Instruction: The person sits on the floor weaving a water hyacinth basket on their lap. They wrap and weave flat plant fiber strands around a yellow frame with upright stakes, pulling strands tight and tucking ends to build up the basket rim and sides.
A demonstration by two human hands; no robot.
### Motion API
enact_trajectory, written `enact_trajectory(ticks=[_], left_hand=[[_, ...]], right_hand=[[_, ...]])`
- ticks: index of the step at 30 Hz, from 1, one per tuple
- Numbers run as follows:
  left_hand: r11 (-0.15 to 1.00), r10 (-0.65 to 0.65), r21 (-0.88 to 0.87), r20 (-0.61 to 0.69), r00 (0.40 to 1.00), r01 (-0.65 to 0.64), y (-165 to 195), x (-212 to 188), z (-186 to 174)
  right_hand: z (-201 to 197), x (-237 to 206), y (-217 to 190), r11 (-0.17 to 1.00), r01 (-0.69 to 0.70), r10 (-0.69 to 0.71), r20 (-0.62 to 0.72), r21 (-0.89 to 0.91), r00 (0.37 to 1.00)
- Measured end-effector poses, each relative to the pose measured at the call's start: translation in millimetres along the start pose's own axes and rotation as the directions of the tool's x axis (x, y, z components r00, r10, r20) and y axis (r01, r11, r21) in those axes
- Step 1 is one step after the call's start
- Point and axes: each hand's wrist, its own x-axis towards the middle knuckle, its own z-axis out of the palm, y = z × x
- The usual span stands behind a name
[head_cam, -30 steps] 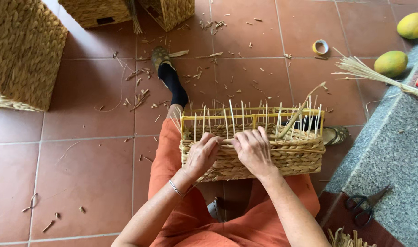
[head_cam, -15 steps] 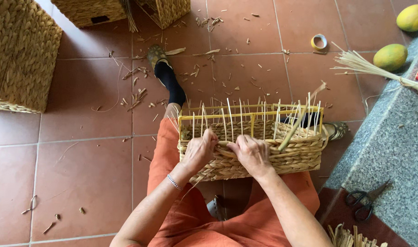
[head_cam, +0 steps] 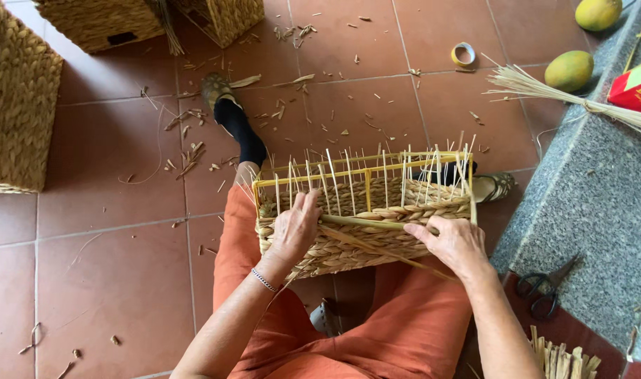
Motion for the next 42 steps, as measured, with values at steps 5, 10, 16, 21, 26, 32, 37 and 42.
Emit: enact_trajectory(ticks=[5,10,16,21,26,32,37,42], left_hand=[[0.988,0.127,0.091,-0.037,0.991,-0.123,-8,-3,5],[0.995,0.027,0.096,0.046,0.999,-0.031,-8,5,10],[0.964,-0.108,-0.249,-0.043,0.993,0.094,5,12,0],[0.974,0.059,-0.212,-0.121,0.991,-0.083,22,-10,-24],[0.978,0.193,-0.081,0.020,0.981,-0.191,31,-16,-29],[0.995,0.094,0.009,0.133,0.987,-0.096,21,-2,-4],[0.953,-0.052,-0.301,-0.074,0.996,0.028,4,-3,8],[0.923,-0.156,-0.364,-0.052,0.986,0.127,2,-5,8]], right_hand=[[-2,8,7,0.964,-0.216,0.241,0.170,-0.155,0.956],[-11,3,-5,0.915,0.013,-0.190,-0.403,-0.403,0.895],[32,-9,-71,0.894,0.398,-0.350,-0.230,0.206,0.908],[48,-5,-82,0.886,0.411,-0.374,-0.193,0.215,0.907],[27,9,-79,0.968,0.083,-0.144,0.250,0.237,0.958],[-13,42,-111,0.880,0.422,-0.471,-0.520,-0.219,0.712],[17,45,-125,0.856,0.513,-0.458,-0.568,-0.073,0.684],[86,61,-126,0.768,0.328,-0.254,-0.209,0.550,0.945]])
